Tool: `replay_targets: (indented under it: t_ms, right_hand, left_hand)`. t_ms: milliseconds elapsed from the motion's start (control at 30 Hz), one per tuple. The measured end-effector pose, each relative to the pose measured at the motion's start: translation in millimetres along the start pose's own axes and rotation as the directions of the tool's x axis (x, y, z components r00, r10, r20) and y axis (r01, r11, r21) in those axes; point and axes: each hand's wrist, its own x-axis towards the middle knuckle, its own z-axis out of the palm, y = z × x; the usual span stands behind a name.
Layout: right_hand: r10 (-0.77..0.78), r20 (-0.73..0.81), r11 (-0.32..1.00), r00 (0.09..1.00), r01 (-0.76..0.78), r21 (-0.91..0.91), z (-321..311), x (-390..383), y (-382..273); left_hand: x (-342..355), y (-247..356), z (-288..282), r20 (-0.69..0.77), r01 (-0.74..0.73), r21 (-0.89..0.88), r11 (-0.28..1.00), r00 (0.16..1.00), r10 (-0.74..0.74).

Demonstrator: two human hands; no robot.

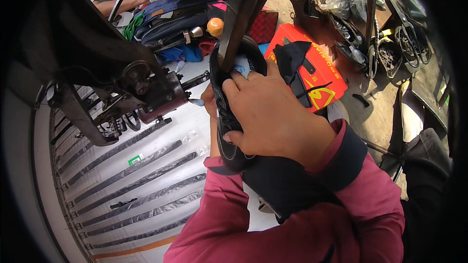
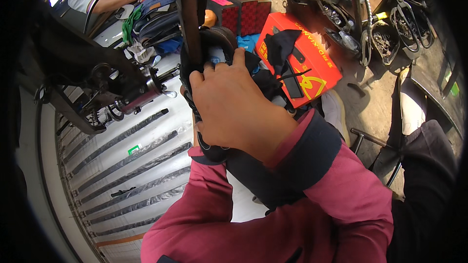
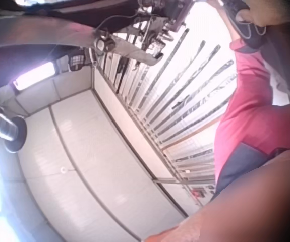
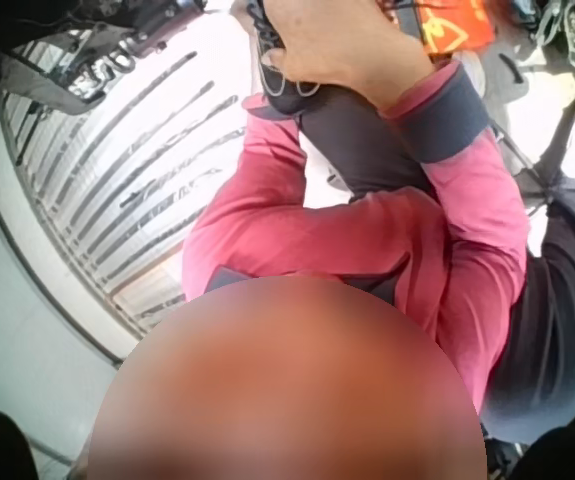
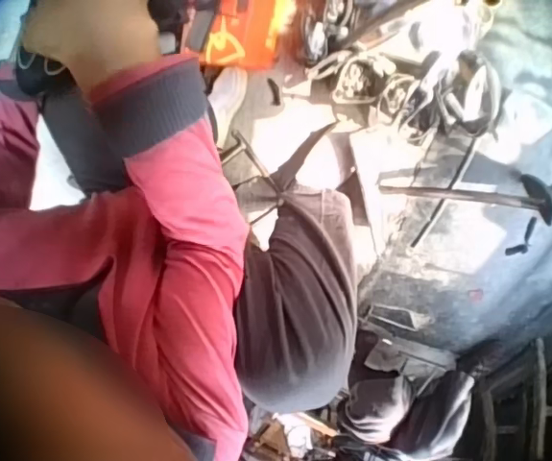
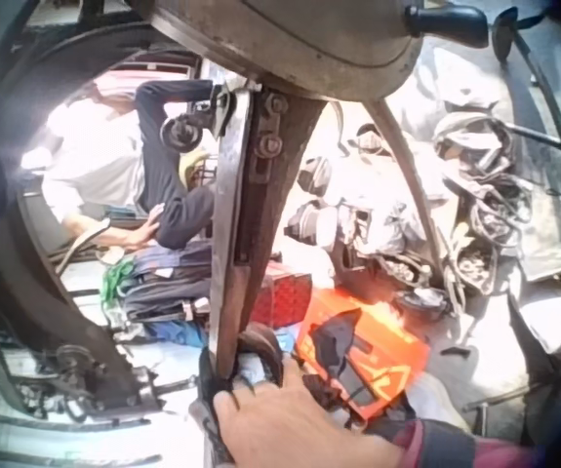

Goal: The person operates a shoe-sewing machine to stitch the upper of a black sneaker. They hold the shoe against the machine's rotating wheel, guide it along the seam, and repeatedly reposition the shoe to continue stitching different sections.

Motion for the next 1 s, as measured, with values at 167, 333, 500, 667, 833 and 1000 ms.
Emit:
replay_targets:
  t_ms: [167,333,500,667,833,1000]
  right_hand:
    - [-0.047,0.042,0.995,0.998,0.043,0.086,2.6,1.9,7.4]
    - [-0.055,0.045,0.997,0.997,0.053,0.051,4.9,-1.2,3.6]
    - [-0.015,0.141,0.999,0.990,0.021,-0.042,-2.0,-1.9,-1.3]
    - [0.010,0.102,1.000,0.995,-0.009,-0.013,-3.1,-0.9,-2.4]
    - [0.053,-0.030,0.998,0.998,-0.053,-0.028,4.4,0.8,-8.6]
    - [0.083,0.045,0.996,0.996,-0.084,0.021,2.2,1.8,-7.1]
  left_hand:
    - [0.0,-0.6,6.7,0.073,-0.011,0.017,1.000,0.997,0.010]
    - [13.9,-15.5,24.3,0.292,-0.122,0.018,0.992,0.950,0.111]
    - [14.9,-20.2,44.4,0.266,-0.063,-0.085,0.994,0.960,0.084]
    - [3.2,-20.0,57.0,0.017,-0.043,-0.010,0.999,0.999,0.043]
    - [21.6,-18.6,50.4,0.252,-0.057,0.058,0.997,0.967,0.041]
    - [18.0,-23.7,35.1,0.027,-0.149,0.036,0.988,0.989,0.148]
